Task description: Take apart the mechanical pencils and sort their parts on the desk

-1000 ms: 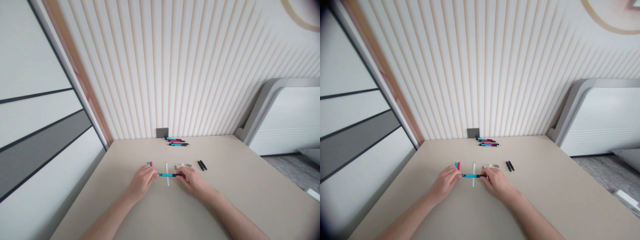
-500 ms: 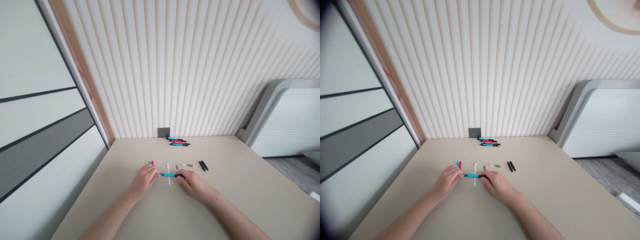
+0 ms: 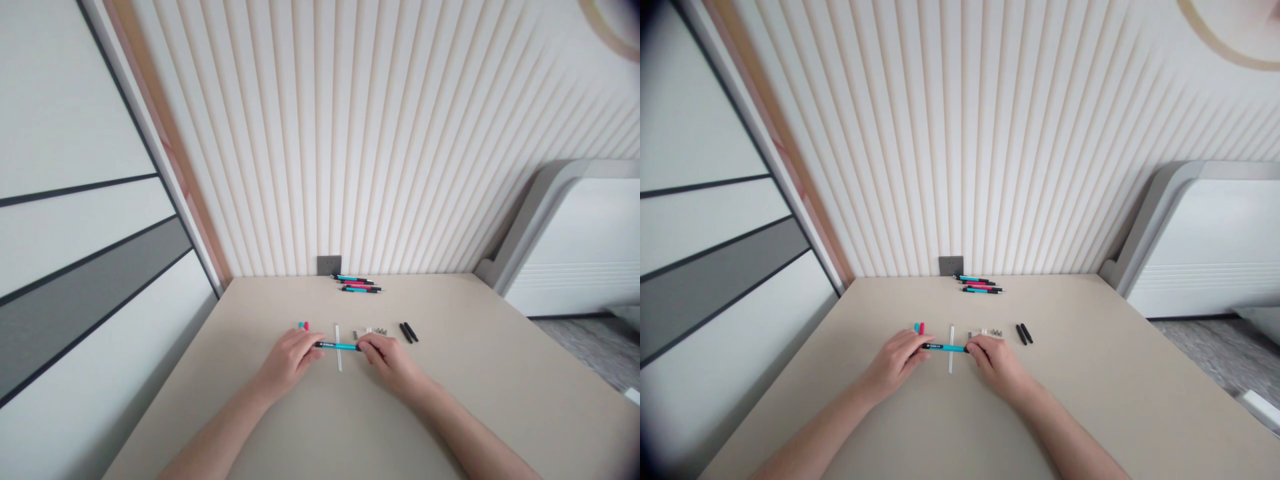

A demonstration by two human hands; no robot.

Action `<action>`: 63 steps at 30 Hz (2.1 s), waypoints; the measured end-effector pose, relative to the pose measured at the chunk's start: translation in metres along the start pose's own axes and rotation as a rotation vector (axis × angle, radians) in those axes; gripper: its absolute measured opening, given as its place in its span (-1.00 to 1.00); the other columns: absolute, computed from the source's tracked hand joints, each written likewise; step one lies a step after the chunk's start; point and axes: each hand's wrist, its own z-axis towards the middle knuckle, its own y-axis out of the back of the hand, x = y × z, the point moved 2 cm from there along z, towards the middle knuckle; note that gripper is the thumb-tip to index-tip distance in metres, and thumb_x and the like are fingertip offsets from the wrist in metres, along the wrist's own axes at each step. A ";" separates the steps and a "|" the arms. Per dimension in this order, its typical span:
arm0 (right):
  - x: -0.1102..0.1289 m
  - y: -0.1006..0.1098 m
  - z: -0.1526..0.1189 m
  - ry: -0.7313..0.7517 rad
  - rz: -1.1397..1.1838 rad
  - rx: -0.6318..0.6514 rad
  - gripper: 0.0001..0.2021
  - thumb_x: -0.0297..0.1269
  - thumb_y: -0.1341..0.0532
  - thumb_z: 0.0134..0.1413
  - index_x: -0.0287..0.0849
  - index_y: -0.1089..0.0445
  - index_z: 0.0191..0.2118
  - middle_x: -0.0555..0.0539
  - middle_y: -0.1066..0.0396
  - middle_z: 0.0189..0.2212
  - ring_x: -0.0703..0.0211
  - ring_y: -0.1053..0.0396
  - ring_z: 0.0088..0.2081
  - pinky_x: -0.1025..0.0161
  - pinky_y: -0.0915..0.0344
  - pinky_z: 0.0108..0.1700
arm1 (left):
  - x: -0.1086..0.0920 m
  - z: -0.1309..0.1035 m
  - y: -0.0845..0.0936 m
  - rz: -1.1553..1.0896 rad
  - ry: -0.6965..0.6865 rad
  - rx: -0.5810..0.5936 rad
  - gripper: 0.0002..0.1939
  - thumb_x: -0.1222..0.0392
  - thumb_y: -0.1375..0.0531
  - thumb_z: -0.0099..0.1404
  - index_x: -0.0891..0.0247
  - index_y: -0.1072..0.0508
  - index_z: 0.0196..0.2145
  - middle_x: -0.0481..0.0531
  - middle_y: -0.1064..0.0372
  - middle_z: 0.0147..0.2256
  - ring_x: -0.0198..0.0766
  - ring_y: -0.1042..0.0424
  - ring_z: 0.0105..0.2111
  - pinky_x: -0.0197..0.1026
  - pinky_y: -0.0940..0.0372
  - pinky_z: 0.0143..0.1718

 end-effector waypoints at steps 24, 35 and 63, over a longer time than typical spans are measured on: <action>-0.004 -0.001 0.000 -0.073 0.019 -0.043 -0.80 -0.13 -0.11 0.23 -0.15 -0.36 -0.25 0.00 -0.38 -0.43 0.22 -0.25 -0.43 0.28 -0.18 -0.39 | 0.011 -0.003 -0.005 -0.074 0.074 -0.094 -0.83 0.23 -0.07 0.41 0.19 -0.43 -0.12 0.05 -0.47 -0.28 -0.22 -0.45 -0.24 -0.16 -0.35 -0.15; -0.002 0.001 0.000 0.015 -0.017 -0.088 -0.79 -0.21 -0.07 0.23 -0.16 -0.41 -0.23 -0.06 -0.40 -0.37 0.20 -0.28 -0.40 0.25 -0.21 -0.34 | 0.010 -0.005 0.000 -0.032 0.080 -0.075 -0.81 0.22 -0.05 0.41 0.19 -0.43 -0.11 0.07 -0.45 -0.21 -0.21 -0.43 -0.15 -0.13 -0.34 -0.07; -0.003 0.010 -0.011 0.172 -0.148 0.199 -0.82 -0.29 -0.18 0.14 -0.09 -0.55 -0.34 -0.08 -0.45 -0.34 0.11 -0.38 -0.24 0.20 -0.30 -0.14 | 0.016 -0.010 0.011 -0.144 0.184 -0.165 -0.78 0.15 -0.03 0.41 0.22 -0.44 -0.16 0.04 -0.45 -0.28 -0.23 -0.44 -0.26 -0.20 -0.35 -0.19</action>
